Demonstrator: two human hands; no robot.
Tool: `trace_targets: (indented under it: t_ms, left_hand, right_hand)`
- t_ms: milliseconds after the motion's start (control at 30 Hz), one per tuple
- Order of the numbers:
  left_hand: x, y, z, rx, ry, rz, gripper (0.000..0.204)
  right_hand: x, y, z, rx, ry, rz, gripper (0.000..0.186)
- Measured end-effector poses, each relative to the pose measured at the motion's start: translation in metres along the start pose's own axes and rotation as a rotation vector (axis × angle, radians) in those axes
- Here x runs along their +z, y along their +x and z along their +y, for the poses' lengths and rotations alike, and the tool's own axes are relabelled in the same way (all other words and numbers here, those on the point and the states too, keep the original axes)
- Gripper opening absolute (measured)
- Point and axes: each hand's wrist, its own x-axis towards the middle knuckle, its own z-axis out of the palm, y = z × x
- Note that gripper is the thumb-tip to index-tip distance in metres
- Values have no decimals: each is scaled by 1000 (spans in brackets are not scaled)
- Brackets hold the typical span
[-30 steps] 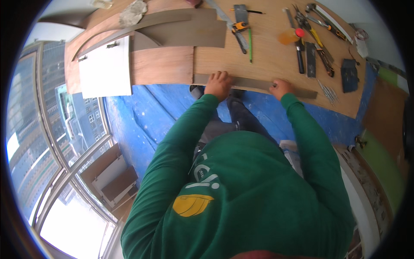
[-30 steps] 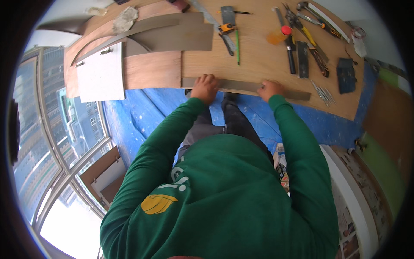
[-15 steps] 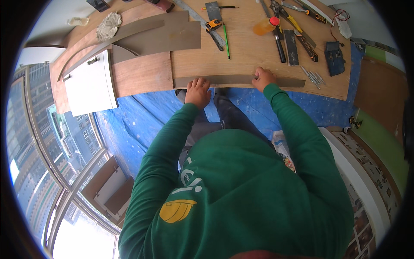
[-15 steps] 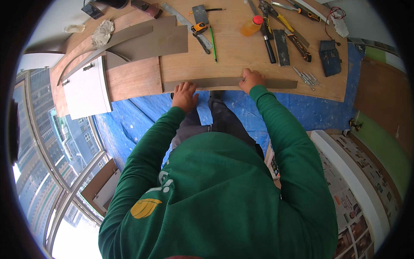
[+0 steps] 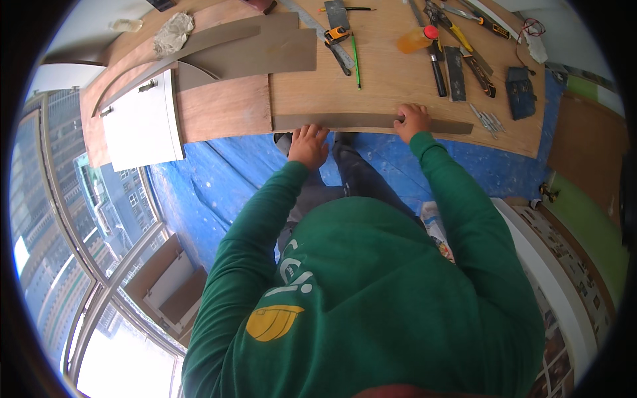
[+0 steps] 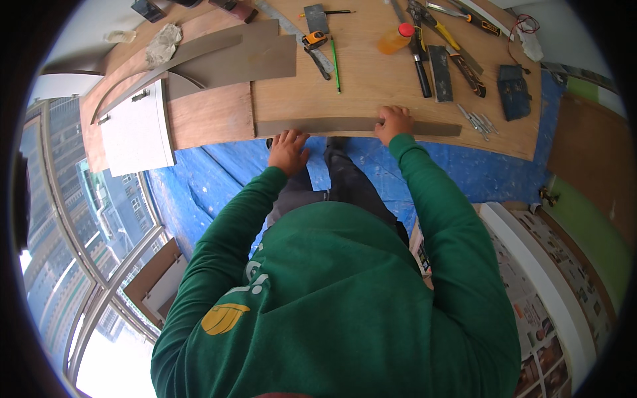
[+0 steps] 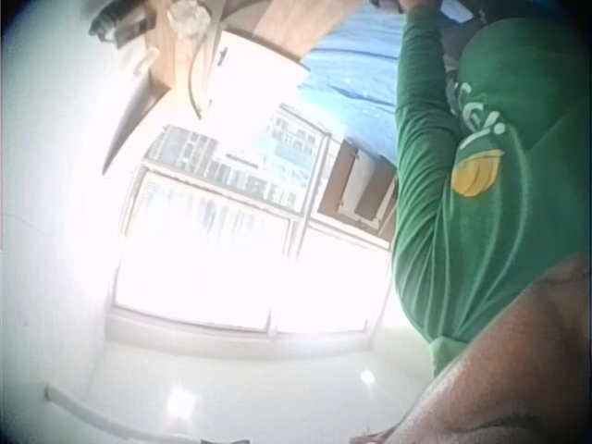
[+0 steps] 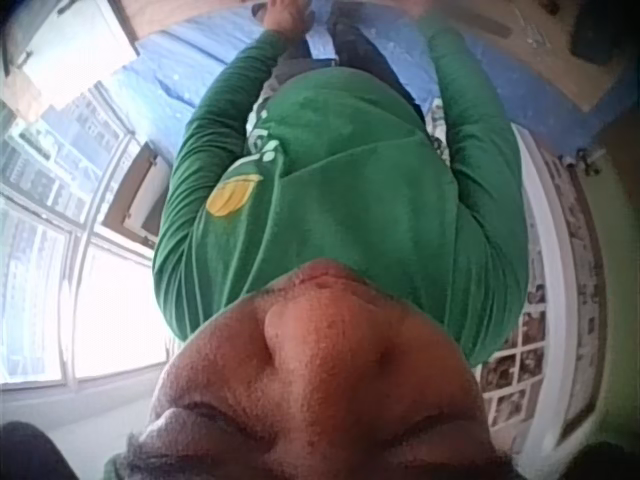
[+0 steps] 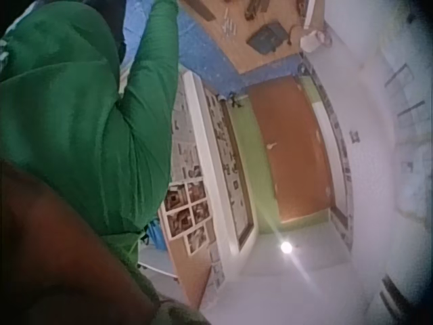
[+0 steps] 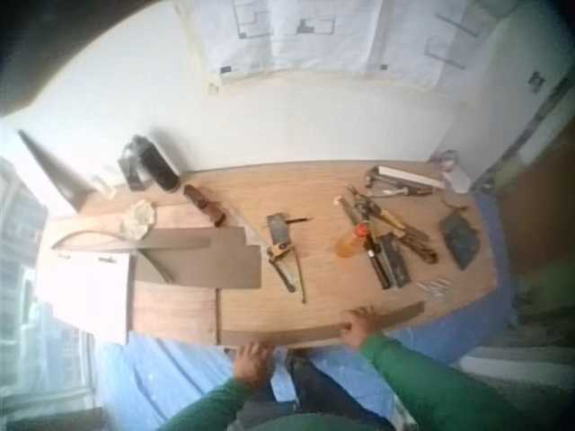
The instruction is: The person applies glue to a curved wooden trim piece, then positions it against a wall-mounted cabinet. They mark the trim with a pencil and use a metal ruler to draw a straight line, preparing the piece for installation.
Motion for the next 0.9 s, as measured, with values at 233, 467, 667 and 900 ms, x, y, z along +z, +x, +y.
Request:
trace_targets:
  t_ms: [233,467,667,900]
  left_hand:
    - [0,-13,-1,-72,-17,-72,53]
    - [7,-21,-9,-116,113,-79,77]
    - [7,-19,-10,-146,120,-145,78]
    - [5,-20,-12,-132,143,-126,77]
  right_hand:
    - [-4,3,-4,31,-18,-76,24]
    - [-6,4,-2,38,15,-96,23]
    - [-10,9,-4,39,-37,-129,23]
    - [-4,6,-1,19,-35,-72,24]
